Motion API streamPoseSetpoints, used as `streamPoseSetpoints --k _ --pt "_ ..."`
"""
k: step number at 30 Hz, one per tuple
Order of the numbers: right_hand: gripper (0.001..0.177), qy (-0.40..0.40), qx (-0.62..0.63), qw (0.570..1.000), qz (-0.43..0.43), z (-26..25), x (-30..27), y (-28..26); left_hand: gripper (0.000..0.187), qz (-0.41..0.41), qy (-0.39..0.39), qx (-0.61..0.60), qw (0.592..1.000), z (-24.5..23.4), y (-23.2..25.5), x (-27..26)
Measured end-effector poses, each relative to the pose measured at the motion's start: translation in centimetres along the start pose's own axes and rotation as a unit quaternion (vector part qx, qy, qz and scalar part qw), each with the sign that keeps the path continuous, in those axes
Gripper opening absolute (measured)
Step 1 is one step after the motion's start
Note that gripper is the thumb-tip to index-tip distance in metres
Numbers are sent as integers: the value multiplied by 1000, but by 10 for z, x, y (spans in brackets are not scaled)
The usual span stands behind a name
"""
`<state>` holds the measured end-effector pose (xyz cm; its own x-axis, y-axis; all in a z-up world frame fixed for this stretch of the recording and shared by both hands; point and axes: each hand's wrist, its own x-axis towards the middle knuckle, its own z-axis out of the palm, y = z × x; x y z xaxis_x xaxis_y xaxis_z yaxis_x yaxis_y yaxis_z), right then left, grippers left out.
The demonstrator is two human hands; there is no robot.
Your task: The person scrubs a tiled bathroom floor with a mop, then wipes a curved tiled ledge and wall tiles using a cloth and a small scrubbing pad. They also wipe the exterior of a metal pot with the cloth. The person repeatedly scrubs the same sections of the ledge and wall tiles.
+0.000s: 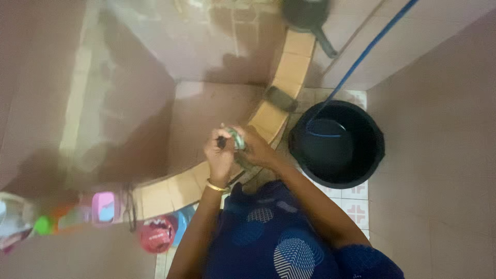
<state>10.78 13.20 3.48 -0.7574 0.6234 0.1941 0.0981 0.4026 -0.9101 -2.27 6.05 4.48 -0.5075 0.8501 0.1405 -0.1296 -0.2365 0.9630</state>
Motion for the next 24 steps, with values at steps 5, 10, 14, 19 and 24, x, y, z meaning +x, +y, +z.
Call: streamPoseSetpoints --k 5,10,14,19,24 --pt "74 128 -97 987 -28 -72 -2 19 12 43 -77 120 989 67 -18 37" --pt "66 214 -111 969 53 -141 -13 48 7 -21 -109 72 991 136 -27 66" --pt "57 339 31 925 170 -189 -24 76 9 -71 -118 88 987 170 -51 78" --pt "51 404 32 879 253 -247 -20 122 10 -82 -103 66 989 211 -128 101" --pt "47 404 -31 888 217 -286 -6 164 11 -223 -90 24 970 236 -240 128"
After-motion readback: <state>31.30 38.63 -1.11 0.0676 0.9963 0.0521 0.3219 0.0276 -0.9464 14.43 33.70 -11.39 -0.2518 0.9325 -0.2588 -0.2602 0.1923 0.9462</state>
